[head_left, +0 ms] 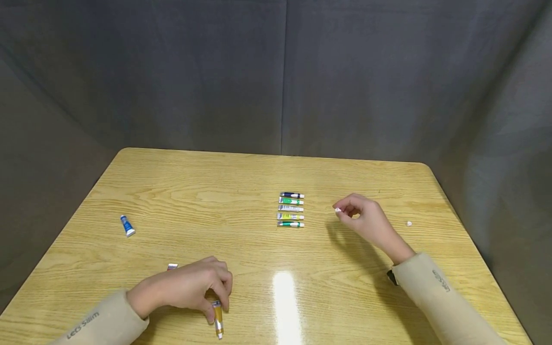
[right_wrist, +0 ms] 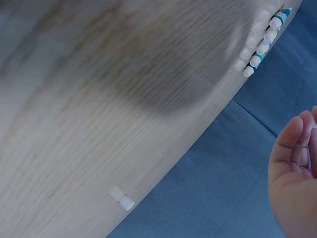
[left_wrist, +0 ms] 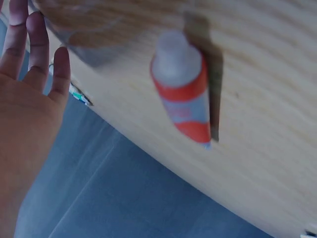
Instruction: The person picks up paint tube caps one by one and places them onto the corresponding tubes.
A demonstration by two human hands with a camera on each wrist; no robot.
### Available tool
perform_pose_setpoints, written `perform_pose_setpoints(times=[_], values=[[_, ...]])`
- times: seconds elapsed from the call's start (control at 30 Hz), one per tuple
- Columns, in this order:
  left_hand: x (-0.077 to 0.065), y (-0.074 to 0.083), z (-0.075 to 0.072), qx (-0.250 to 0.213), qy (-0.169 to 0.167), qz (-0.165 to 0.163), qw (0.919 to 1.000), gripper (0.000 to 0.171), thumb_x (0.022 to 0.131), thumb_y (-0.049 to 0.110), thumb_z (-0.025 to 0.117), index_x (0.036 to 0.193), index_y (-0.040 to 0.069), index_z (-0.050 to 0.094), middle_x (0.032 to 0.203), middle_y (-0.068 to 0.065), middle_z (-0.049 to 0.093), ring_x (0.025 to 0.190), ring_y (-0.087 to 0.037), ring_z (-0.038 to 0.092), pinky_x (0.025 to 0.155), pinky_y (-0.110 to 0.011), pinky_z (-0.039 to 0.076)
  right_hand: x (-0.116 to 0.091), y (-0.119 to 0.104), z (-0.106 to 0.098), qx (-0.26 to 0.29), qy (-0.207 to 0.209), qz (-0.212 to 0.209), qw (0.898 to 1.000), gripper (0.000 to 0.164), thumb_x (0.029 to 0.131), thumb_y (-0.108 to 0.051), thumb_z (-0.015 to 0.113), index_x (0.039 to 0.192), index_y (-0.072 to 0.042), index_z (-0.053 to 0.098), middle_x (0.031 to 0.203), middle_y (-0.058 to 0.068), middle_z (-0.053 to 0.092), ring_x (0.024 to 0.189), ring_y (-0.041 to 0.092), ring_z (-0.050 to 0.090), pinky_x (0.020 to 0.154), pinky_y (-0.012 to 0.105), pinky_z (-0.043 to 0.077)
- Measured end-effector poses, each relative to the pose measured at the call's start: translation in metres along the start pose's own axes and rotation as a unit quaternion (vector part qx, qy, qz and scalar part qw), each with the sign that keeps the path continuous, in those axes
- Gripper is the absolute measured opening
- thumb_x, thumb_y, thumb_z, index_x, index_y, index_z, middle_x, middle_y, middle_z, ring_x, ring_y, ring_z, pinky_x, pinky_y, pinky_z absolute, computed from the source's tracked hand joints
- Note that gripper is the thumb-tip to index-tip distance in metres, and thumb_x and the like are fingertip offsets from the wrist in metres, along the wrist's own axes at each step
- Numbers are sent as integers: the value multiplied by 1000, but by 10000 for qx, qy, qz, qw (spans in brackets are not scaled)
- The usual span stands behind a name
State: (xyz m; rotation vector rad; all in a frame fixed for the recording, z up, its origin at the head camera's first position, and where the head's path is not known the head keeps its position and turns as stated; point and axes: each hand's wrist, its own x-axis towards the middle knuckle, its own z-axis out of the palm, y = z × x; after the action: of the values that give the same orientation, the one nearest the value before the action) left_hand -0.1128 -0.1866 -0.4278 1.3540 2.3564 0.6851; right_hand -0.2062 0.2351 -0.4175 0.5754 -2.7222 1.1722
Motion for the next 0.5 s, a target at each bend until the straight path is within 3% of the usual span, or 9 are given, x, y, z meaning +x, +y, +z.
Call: perform_pose_setpoints(times=[0.2, 0.5], values=[[1, -2, 4, 32, 33, 15, 10000, 17, 69, 40, 87, 85, 35, 82, 85, 22, 58, 85, 8, 38, 80, -14, 38, -5, 0, 1, -23, -66, -13, 10000, 11, 95, -5, 70, 104, -6, 77, 95, 1, 71, 81, 5, 61, 75, 21, 53], [5, 0, 3, 82, 74, -18, 9999, 13, 75, 40, 87, 86, 34, 81, 86, 22, 58, 87, 7, 40, 82, -15, 39, -10, -1, 2, 0, -12, -129, 9999, 11, 97, -9, 71, 105, -7, 78, 96, 1, 73, 84, 5, 62, 78, 22, 55]])
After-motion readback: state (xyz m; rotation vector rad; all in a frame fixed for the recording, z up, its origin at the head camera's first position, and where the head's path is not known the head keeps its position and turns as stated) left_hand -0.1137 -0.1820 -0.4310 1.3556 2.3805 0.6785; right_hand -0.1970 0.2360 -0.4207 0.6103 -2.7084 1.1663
